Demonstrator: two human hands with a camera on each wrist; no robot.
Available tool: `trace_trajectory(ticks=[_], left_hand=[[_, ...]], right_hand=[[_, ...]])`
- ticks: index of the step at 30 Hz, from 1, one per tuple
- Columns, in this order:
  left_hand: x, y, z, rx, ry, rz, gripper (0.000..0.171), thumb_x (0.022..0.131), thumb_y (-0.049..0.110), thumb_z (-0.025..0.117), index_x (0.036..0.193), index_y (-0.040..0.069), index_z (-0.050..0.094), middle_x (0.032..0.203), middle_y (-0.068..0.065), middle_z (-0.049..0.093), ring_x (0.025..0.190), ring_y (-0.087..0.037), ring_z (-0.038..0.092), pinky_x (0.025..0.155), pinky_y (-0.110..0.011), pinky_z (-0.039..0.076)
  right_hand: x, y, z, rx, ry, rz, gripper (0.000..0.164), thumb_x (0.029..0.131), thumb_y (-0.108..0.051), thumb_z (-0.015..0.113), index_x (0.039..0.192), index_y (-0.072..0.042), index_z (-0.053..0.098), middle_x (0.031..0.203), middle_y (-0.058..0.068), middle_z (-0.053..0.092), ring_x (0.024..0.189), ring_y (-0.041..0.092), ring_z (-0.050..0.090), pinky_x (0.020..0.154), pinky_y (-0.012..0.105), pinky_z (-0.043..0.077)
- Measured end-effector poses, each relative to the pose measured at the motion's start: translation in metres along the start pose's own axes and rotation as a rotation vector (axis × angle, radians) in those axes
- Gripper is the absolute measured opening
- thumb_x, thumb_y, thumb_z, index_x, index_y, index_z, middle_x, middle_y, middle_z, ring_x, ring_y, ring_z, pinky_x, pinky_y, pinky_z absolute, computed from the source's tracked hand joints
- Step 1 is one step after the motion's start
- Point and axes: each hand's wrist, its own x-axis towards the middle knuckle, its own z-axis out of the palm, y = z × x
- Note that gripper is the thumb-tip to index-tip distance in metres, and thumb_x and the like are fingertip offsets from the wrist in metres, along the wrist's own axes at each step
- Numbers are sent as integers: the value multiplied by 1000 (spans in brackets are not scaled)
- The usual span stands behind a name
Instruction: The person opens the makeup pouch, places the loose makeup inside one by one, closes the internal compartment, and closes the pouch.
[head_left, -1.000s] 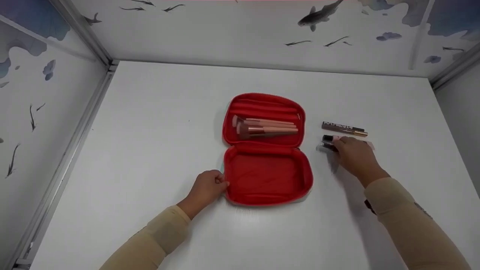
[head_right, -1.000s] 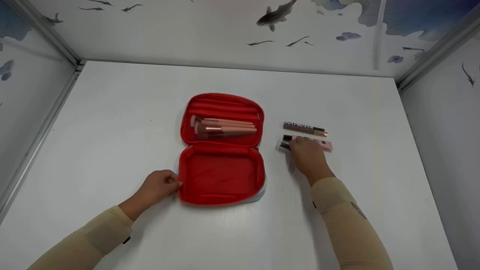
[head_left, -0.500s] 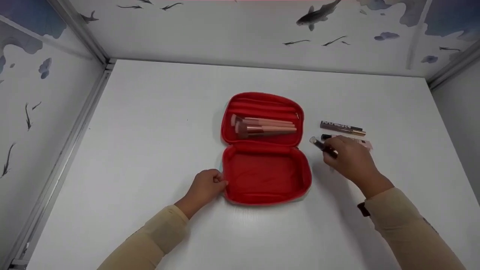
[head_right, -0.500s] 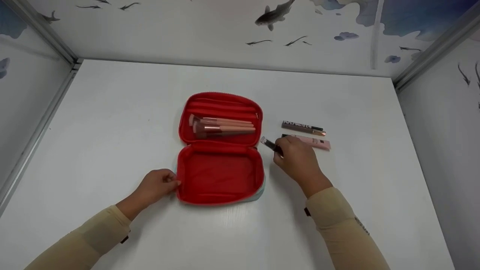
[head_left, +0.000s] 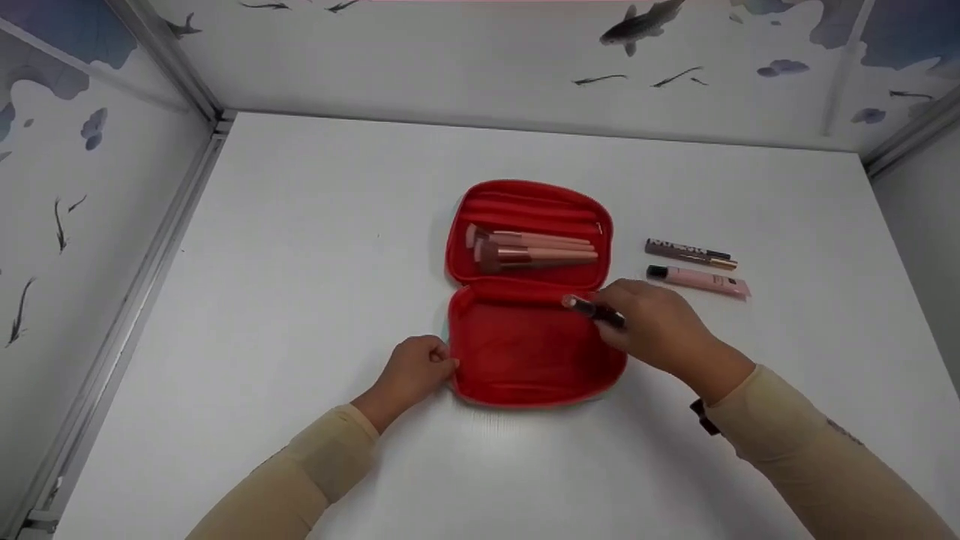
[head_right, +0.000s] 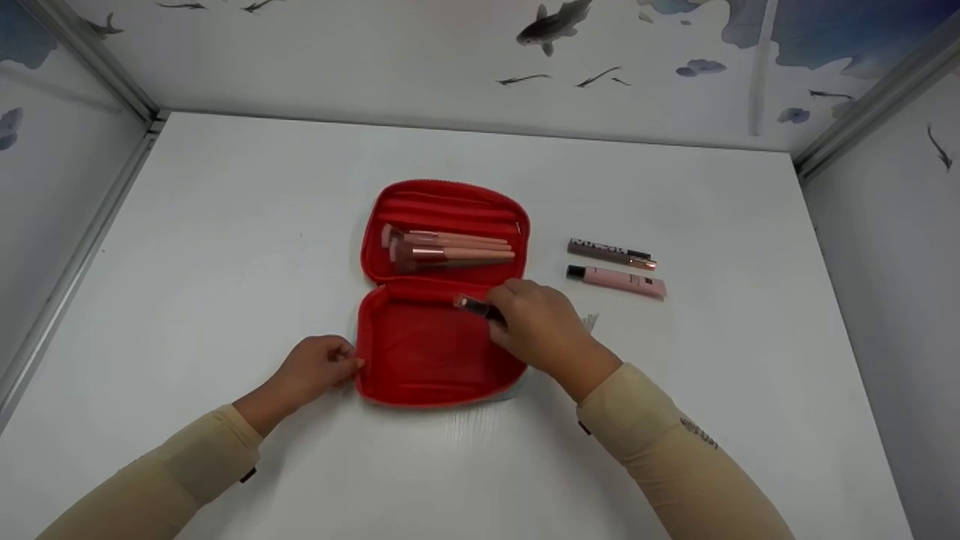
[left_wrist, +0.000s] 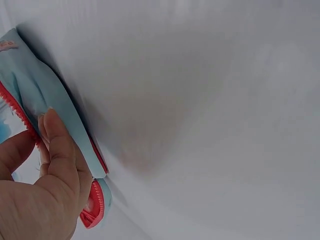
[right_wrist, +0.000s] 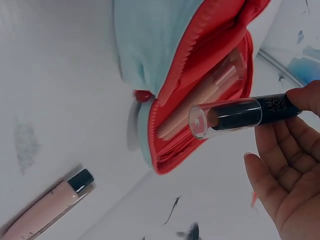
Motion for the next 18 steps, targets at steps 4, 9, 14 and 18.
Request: trace_trajectory(ticks=[4, 9, 14, 18], left_hand=[[0, 2, 0, -10, -14, -23, 10, 89, 9, 65, 79, 6, 62, 68, 1, 55, 68, -13, 49, 60, -23, 41], [0, 4, -1, -11, -36, -37, 12, 89, 10, 64, 78, 7, 61, 67, 1, 54, 69, -13, 48, 59, -23, 40], [0, 4, -1, -3, -32, -11, 13, 89, 10, 64, 76, 7, 60, 65, 2, 52, 69, -14, 47, 59, -24, 39], [0, 4, -1, -9, -35, -22, 13, 89, 9, 64, 77, 7, 61, 65, 2, 52, 68, -13, 47, 59, -24, 39]], right_hand=[[8, -16, 1, 22, -94, -17, 21, 85, -12, 72, 105, -9, 68, 91, 3, 67, 78, 14, 60, 68, 31, 57], [15, -31, 5, 21, -206, -53, 21, 84, -12, 73, 104, -9, 69, 88, 1, 67, 78, 13, 60, 72, 32, 57], [22, -41, 11, 9, -303, -73, 19, 82, -12, 75, 100, -12, 70, 85, -1, 67, 78, 14, 57, 75, 33, 55], [27, -47, 17, -6, -392, -93, 18, 82, -15, 76, 99, -12, 70, 83, -2, 66, 77, 13, 57, 75, 33, 54]])
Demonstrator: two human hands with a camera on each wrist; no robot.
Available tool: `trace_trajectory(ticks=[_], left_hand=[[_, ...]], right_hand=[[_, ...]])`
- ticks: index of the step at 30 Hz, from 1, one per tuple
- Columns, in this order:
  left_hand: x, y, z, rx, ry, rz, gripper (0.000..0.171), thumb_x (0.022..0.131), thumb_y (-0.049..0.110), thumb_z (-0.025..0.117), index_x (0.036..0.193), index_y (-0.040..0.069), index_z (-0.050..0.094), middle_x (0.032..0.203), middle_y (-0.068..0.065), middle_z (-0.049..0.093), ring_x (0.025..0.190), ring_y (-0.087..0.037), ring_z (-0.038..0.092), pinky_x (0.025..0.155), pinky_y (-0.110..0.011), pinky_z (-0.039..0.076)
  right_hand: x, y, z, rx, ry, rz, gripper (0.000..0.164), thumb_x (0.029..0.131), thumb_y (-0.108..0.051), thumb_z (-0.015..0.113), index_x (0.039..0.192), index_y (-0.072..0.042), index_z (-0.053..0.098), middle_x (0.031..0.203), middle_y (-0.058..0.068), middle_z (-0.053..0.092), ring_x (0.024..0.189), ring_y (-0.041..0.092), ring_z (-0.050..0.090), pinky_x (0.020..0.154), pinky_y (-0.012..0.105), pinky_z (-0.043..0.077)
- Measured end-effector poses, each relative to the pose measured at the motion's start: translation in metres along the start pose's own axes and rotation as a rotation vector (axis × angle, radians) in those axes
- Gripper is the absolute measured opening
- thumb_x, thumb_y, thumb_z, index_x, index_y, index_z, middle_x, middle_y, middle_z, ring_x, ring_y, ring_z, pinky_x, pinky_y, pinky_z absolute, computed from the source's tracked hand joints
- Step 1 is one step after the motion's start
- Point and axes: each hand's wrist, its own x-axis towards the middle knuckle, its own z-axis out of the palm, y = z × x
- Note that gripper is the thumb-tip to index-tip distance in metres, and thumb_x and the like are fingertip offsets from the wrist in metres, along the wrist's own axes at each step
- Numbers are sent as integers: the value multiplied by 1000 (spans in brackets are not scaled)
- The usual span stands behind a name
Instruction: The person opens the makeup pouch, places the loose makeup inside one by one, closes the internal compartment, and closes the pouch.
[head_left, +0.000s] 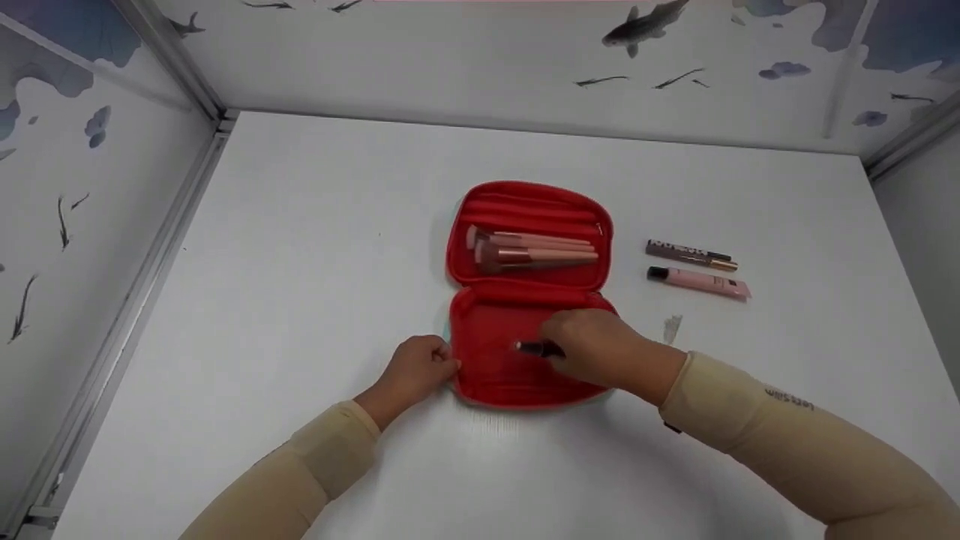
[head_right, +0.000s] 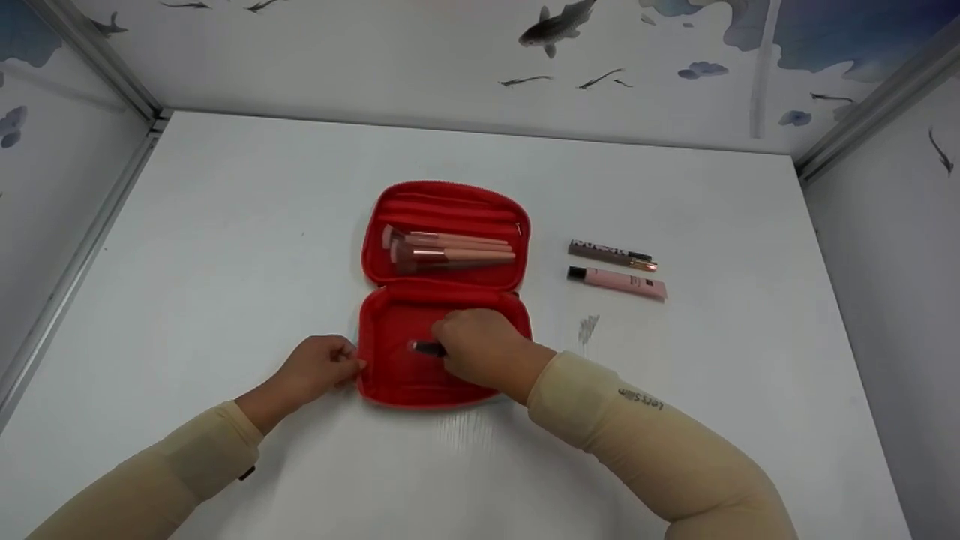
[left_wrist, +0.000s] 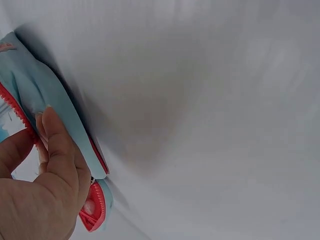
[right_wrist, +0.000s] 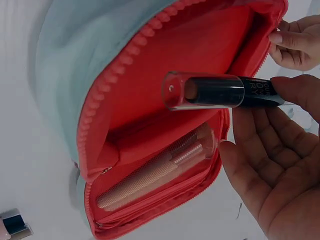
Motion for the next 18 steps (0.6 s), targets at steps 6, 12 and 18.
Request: trace_trajectory(ticks=[6, 12, 18], left_hand=[[1, -1, 1, -2, 4, 1, 13, 89, 7, 63, 76, 7, 60, 64, 2, 52, 67, -13, 46, 57, -23, 39], [1, -2, 2, 3, 4, 1, 13, 90, 8, 64, 77, 7, 60, 66, 1, 52, 69, -13, 47, 58, -23, 40], [0, 0, 2, -14, -7, -24, 12, 90, 8, 63, 79, 6, 60, 67, 0, 53, 69, -14, 49, 59, -24, 41]], right_hand=[[12, -6, 10, -31, -133, -3, 21, 81, -17, 78, 99, -12, 70, 79, -4, 65, 74, 12, 56, 76, 32, 54], [18, -11, 24, -49, -203, 36, 26, 79, -18, 79, 104, -15, 72, 75, -6, 63, 75, 13, 56, 77, 31, 53], [20, -11, 35, -86, -226, 49, 28, 76, -16, 82, 101, -15, 71, 73, -5, 63, 75, 14, 58, 78, 32, 53]])
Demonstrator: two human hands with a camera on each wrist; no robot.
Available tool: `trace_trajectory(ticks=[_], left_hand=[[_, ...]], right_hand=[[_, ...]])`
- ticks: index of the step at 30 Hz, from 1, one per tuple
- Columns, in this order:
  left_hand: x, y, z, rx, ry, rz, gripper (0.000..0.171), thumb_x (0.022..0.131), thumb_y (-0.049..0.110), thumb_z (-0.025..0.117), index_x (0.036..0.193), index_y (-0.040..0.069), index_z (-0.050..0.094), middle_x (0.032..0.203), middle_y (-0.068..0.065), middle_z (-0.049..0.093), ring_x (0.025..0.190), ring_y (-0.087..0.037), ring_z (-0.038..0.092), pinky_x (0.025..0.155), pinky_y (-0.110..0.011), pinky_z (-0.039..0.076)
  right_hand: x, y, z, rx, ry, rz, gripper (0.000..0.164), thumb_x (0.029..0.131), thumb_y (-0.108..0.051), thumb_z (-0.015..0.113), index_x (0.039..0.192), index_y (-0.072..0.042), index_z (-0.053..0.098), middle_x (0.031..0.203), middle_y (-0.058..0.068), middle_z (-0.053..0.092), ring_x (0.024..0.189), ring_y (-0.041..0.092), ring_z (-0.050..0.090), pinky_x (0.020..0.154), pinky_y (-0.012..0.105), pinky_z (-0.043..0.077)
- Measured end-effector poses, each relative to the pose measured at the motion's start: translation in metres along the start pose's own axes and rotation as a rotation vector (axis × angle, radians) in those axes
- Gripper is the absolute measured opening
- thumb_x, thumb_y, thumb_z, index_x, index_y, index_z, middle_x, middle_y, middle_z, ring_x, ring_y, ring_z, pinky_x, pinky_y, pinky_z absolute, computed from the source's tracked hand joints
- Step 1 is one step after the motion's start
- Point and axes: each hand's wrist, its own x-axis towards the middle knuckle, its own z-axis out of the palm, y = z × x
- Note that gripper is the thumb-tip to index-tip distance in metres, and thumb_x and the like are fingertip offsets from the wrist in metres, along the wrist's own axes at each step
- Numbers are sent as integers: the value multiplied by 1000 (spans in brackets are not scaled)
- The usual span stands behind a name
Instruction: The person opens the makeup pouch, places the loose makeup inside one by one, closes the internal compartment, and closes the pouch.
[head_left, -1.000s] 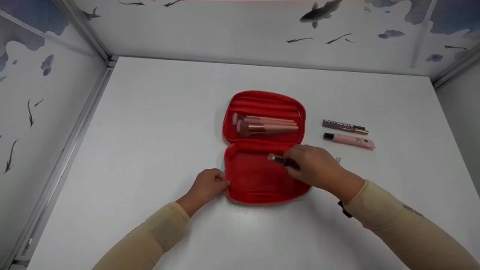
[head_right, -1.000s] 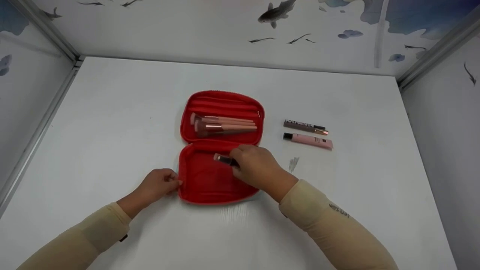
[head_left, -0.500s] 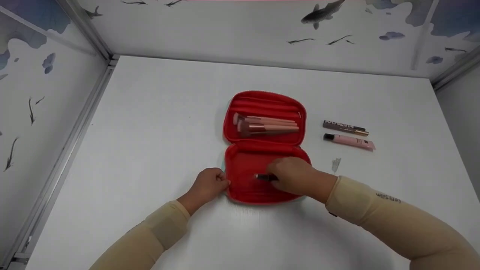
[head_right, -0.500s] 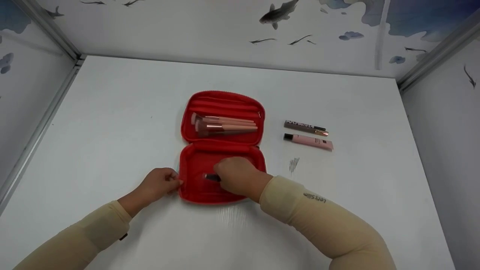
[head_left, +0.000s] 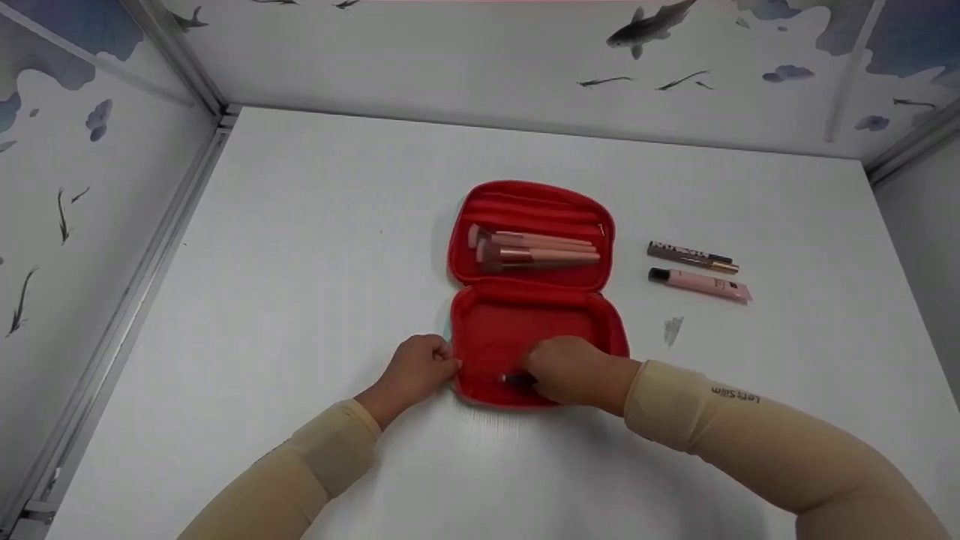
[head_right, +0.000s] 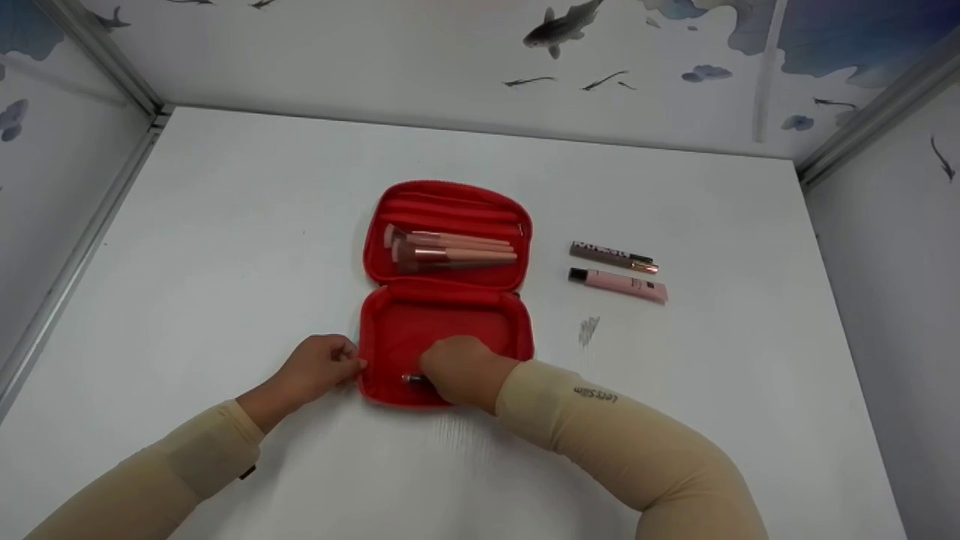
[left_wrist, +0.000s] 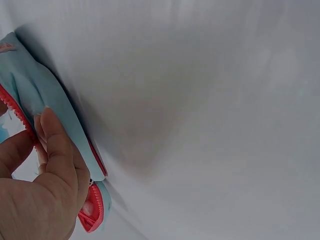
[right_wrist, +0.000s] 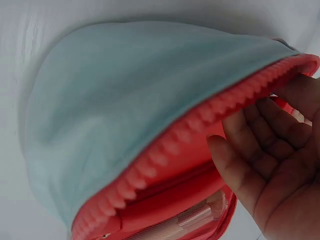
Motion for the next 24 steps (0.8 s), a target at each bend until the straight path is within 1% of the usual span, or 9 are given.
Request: trace_trajectory(ticks=[4, 8, 10, 13, 16, 18, 20, 22, 24], left_hand=[[0, 1, 0, -1, -8, -6, 11, 91, 9, 62, 80, 6, 61, 69, -1, 55, 71, -14, 49, 60, -23, 42], [-1, 1, -1, 2, -12, -5, 11, 91, 10, 62, 81, 6, 61, 70, -1, 55, 71, -14, 50, 60, -23, 43], [-1, 1, -1, -4, -11, -4, 11, 91, 9, 62, 81, 6, 61, 70, -1, 55, 71, -14, 50, 60, -24, 43], [0, 0, -1, -3, -3, 5, 12, 90, 9, 63, 79, 6, 61, 68, 0, 55, 69, -14, 49, 59, -23, 42], [1, -1, 0, -1, 9, 13, 13, 90, 8, 63, 77, 7, 60, 66, 1, 54, 68, -13, 48, 58, -23, 41], [1, -2, 0, 1, 17, 17, 13, 89, 7, 63, 76, 7, 60, 64, 1, 53, 67, -13, 48, 58, -23, 40], [1, -2, 0, -6, 14, 4, 13, 90, 7, 63, 77, 7, 60, 66, 1, 54, 68, -13, 49, 59, -23, 41], [1, -2, 0, -9, 7, -6, 11, 90, 8, 62, 79, 7, 61, 67, 0, 54, 69, -14, 49, 60, -23, 42], [1, -2, 0, -9, -1, -12, 10, 90, 9, 62, 80, 7, 61, 69, 0, 55, 70, -14, 50, 60, -23, 42]], right_hand=[[3, 4, 4, -37, -15, -20, 32, 73, -16, 84, 102, -14, 71, 76, -3, 64, 78, 15, 59, 78, 32, 54], [3, 8, 6, -58, -9, -49, 33, 74, -16, 83, 104, -14, 70, 79, -2, 64, 79, 15, 59, 78, 32, 54], [3, 9, 7, -58, 2, -62, 31, 75, -16, 83, 103, -14, 71, 79, -2, 64, 78, 15, 59, 77, 31, 54], [2, 10, 8, -55, 21, -78, 23, 78, -16, 79, 99, -13, 71, 77, -2, 64, 76, 15, 57, 75, 31, 53], [2, 10, 7, -48, 26, -81, 20, 79, -17, 78, 98, -12, 71, 78, -1, 63, 75, 15, 56, 74, 31, 53], [2, 11, 6, -38, 25, -76, 23, 78, -17, 80, 98, -13, 71, 79, -2, 63, 75, 14, 56, 75, 31, 53], [1, 13, 4, -26, 19, -72, 29, 76, -18, 82, 102, -14, 71, 82, -2, 65, 78, 14, 57, 76, 31, 53], [-1, 16, 1, -17, 20, -77, 34, 76, -19, 82, 107, -14, 70, 86, -2, 66, 81, 15, 58, 78, 32, 53], [-5, 21, -4, -4, 32, -80, 37, 78, -19, 80, 113, -13, 69, 92, 0, 67, 86, 16, 59, 82, 34, 53]])
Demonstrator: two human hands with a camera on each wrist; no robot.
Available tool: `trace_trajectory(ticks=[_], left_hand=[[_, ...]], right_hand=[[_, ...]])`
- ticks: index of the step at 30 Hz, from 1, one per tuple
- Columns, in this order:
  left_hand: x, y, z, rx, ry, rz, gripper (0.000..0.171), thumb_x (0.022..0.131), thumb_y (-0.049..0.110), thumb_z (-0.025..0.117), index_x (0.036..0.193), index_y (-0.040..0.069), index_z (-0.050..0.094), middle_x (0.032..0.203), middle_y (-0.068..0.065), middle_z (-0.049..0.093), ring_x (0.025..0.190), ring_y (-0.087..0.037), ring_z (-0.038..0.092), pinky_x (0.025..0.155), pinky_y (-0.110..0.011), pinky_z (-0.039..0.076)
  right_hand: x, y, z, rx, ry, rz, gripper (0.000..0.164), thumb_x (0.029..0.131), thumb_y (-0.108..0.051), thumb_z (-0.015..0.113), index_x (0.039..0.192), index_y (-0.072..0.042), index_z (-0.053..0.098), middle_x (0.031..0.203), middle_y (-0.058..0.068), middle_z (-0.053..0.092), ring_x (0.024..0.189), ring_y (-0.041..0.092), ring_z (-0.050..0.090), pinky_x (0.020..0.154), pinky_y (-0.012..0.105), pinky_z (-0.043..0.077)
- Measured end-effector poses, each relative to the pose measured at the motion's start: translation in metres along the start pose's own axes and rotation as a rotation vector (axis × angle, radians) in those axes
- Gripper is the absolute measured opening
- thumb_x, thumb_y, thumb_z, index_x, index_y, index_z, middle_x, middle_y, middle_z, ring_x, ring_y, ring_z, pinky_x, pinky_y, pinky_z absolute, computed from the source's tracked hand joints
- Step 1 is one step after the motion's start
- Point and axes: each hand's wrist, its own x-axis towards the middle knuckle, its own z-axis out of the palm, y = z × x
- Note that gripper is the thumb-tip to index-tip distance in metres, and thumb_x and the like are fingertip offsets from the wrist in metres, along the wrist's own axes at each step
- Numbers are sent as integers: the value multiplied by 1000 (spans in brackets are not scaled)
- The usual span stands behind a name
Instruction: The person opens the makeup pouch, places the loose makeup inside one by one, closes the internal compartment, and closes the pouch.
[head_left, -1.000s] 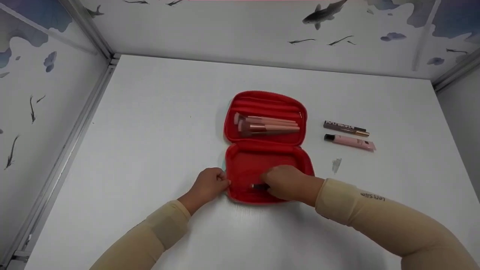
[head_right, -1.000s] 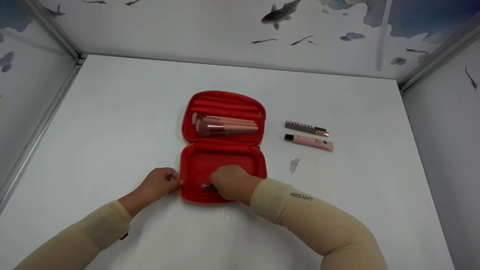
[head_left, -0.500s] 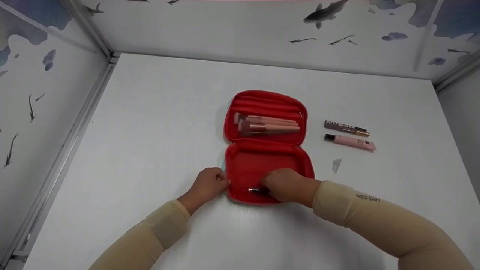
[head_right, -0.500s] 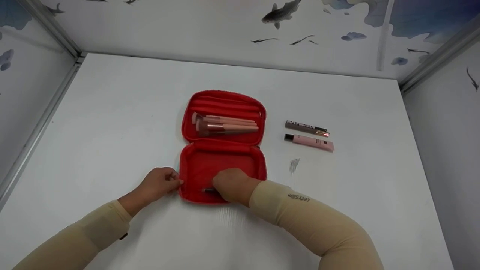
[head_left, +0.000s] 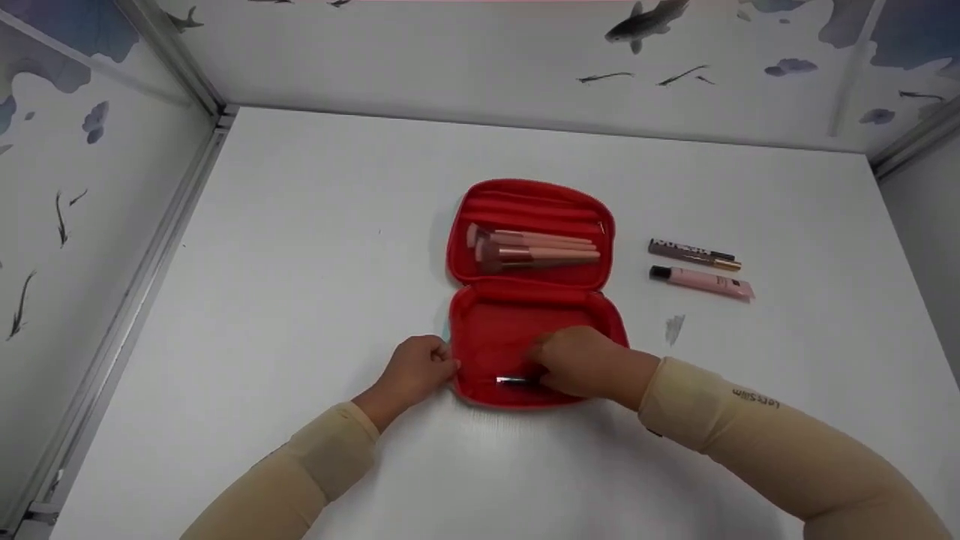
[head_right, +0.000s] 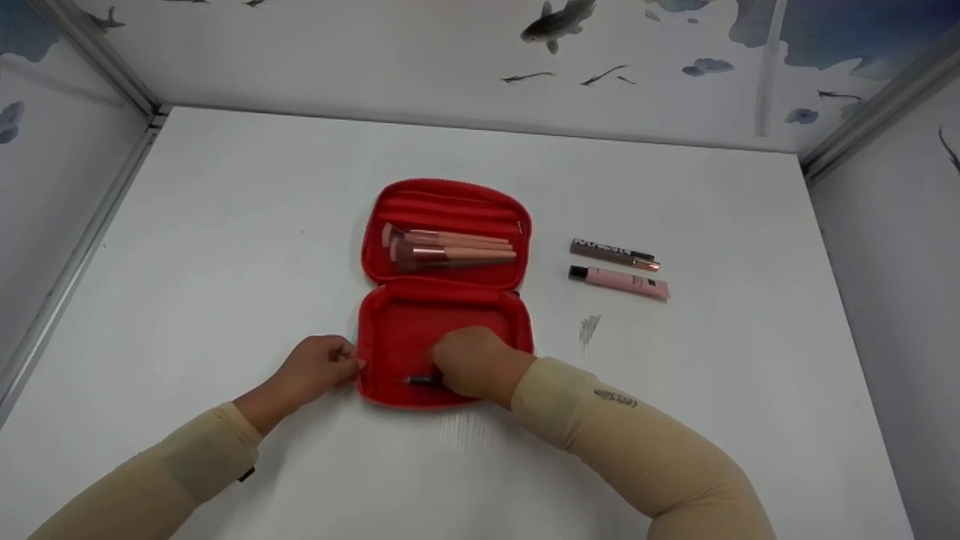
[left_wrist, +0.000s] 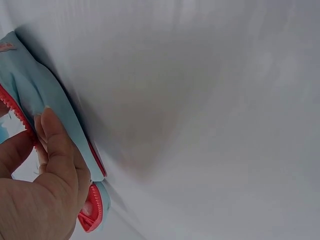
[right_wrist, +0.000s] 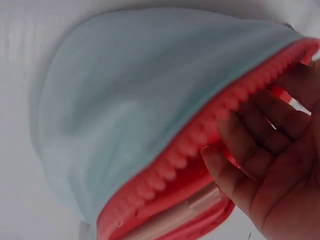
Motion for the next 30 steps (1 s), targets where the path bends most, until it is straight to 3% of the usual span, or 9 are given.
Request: trace_trajectory(ticks=[6, 11, 22, 27, 30], left_hand=[[-1, -2, 1, -9, 10, -2, 11, 90, 8, 62, 80, 7, 61, 67, 0, 54, 68, -14, 50, 59, -23, 41], [-1, -3, 2, -16, 19, 7, 12, 90, 8, 63, 78, 7, 60, 65, 1, 53, 66, -13, 49, 58, -23, 40], [0, -3, 3, -11, 34, 19, 12, 89, 7, 63, 77, 7, 60, 63, 1, 53, 64, -12, 48, 58, -23, 40], [-1, -3, 4, -7, 28, -3, 11, 90, 9, 62, 79, 7, 60, 66, 0, 54, 66, -14, 50, 59, -23, 42], [0, -3, 5, -9, 21, -18, 10, 90, 10, 61, 80, 7, 60, 67, 0, 55, 67, -14, 50, 59, -24, 42]], right_hand=[[-14, 18, -15, 41, 125, 18, 32, 87, -16, 70, 118, -10, 66, 104, 5, 67, 96, 20, 60, 85, 40, 53], [-24, 31, -19, 73, 250, 46, 30, 88, -14, 69, 117, -9, 67, 107, 7, 67, 97, 21, 62, 83, 40, 55], [-48, 79, -25, 181, 568, 252, 29, 89, -8, 67, 119, -7, 66, 113, 11, 67, 106, 28, 61, 87, 46, 53], [-58, 95, -26, 225, 603, 328, 28, 90, -5, 64, 118, -3, 65, 114, 17, 65, 99, 33, 62, 85, 48, 53], [-64, 105, -25, 259, 590, 394, 31, 91, -5, 63, 122, -2, 63, 121, 20, 62, 109, 36, 59, 90, 52, 49]])
